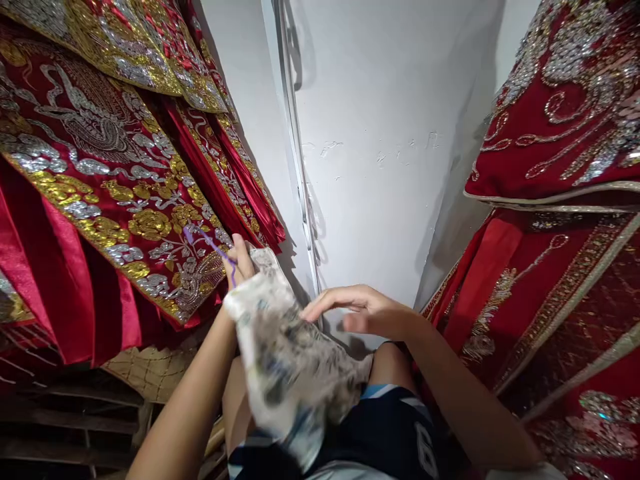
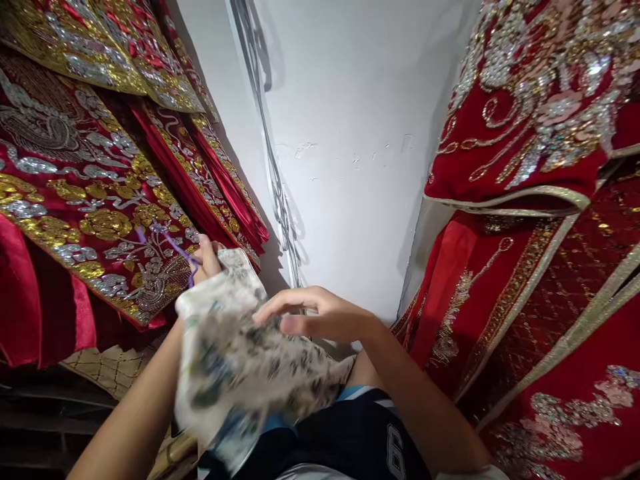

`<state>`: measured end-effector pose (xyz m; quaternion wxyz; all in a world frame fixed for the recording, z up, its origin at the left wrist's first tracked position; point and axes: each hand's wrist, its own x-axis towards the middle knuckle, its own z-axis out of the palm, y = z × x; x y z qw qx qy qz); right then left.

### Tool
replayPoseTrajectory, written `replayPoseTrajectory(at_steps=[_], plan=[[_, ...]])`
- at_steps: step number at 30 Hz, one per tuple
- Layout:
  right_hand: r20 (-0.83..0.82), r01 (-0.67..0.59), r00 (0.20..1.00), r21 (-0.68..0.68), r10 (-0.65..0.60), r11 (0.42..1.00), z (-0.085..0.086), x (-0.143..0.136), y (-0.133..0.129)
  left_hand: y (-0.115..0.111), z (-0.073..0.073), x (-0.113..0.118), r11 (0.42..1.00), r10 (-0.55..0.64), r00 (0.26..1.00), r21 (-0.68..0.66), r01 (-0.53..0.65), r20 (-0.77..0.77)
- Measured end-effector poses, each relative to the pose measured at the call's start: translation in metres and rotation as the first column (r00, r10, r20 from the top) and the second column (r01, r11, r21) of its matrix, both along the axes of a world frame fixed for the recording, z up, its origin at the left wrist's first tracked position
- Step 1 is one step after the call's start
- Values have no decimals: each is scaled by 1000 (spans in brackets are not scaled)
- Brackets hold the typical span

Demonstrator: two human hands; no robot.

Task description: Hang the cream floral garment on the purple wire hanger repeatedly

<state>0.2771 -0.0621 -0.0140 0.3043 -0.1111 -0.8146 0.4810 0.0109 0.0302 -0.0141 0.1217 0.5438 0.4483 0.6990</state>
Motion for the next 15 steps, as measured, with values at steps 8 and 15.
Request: replayPoseTrajectory(at_steps=[8, 15], plan=[[-85, 598, 798, -9, -597, 801, -66, -6, 52, -51, 10, 64, 626, -740, 598, -12, 780, 308], [-355, 457, 606, -576, -711, 677, -84, 39, 40, -54, -14, 40, 774, -621, 777, -76, 628, 98]])
